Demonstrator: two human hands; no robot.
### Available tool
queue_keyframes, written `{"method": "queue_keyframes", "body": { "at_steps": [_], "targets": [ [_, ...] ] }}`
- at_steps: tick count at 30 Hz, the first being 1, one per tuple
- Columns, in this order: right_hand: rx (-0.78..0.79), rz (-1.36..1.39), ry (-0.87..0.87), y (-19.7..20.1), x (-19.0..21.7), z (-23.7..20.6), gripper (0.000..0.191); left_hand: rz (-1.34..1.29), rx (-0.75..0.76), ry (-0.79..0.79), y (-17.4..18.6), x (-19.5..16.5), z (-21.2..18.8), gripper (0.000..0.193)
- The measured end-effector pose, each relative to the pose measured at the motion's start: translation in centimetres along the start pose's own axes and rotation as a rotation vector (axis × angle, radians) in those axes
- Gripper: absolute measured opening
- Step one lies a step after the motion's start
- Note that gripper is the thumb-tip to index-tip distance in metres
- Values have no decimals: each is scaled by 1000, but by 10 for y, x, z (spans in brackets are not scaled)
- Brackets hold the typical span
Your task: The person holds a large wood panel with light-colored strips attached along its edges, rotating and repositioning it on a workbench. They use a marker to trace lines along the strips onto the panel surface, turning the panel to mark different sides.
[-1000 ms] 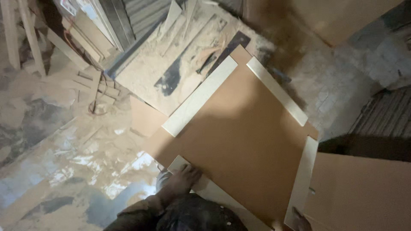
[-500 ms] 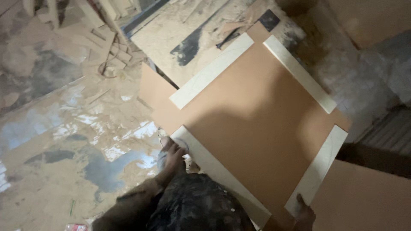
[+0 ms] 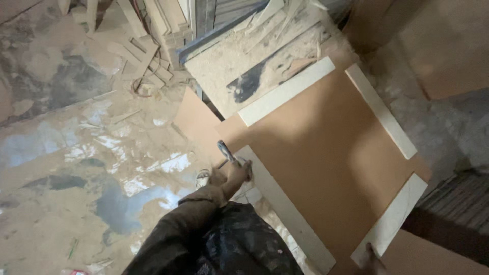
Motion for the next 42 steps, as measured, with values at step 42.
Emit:
{"method": "queue_keyframes", "body": {
  "at_steps": [42],
  "targets": [
    [243,-213,-276,-32,-18,3,60,157,-46,17,6,-52,20,54]
  ]
}}
Point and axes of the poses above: each hand's wrist, its own z-axis towards the middle knuckle, its own y-axis out of the back of the hand, x = y × z, the point moved 1 cm from there along z, towards the middle knuckle, and after that the axes turned 6 degrees about -y, right-handed, at the moved point
